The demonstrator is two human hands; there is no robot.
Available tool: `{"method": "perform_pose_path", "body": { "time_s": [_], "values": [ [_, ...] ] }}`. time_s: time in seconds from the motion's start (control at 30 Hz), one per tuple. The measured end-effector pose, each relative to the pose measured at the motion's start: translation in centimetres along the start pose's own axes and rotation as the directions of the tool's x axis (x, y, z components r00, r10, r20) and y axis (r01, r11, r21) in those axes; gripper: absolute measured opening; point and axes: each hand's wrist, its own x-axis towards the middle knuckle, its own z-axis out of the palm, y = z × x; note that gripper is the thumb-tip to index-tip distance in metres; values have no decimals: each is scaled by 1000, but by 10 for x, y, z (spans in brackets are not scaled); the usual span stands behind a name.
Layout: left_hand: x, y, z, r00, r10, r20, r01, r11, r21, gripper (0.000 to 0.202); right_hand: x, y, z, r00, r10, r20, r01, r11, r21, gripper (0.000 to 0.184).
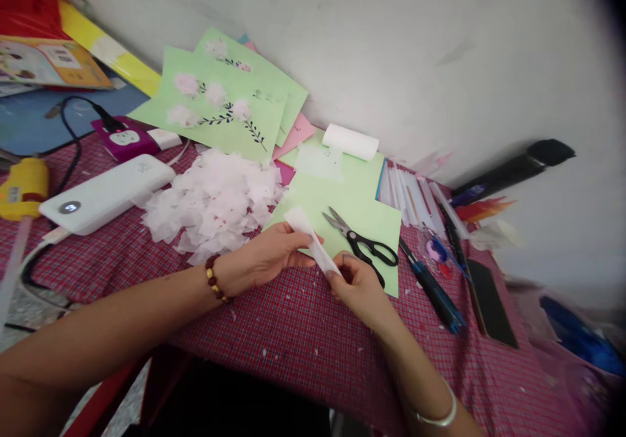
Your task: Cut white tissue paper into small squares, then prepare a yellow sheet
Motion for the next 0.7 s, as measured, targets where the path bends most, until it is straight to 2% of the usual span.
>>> {"method": "perform_pose_path", "body": {
  "time_s": [0.1, 0.27, 0.4, 0.47, 0.57, 0.63, 0.7],
  "values": [
    [-1, 2, 0, 999, 33, 2, -33, 999, 1, 10, 0, -5, -2, 997, 70, 35, -73, 991, 111, 16],
    [-1, 3, 1, 998, 66, 17, -67, 998, 12, 14, -1, -8, -6, 976, 156, 153, -205, 898, 390, 25],
    [1, -1, 1, 996, 34, 82, -34, 999, -1, 35, 0, -5, -6, 972, 173, 162, -227, 874, 429, 29],
    [1, -5, 1, 995, -12, 103, 3, 996, 86, 40, 0, -5, -4, 975, 161, 155, -210, 893, 397, 28],
    [0, -8, 2, 997, -45, 58, 30, 970, 242, 26, -1, -7, 0, 979, 147, 142, -180, 947, 265, 23],
    [1, -8, 2, 1000, -24, 5, 22, 967, 254, 16, 0, -7, -4, 986, 94, 137, -108, 989, 99, 19],
    [3, -4, 0, 1000, -6, -28, 12, 977, 213, 7, 0, -6, -17, 996, -30, 80, 41, 990, -135, 15]
  ]
}}
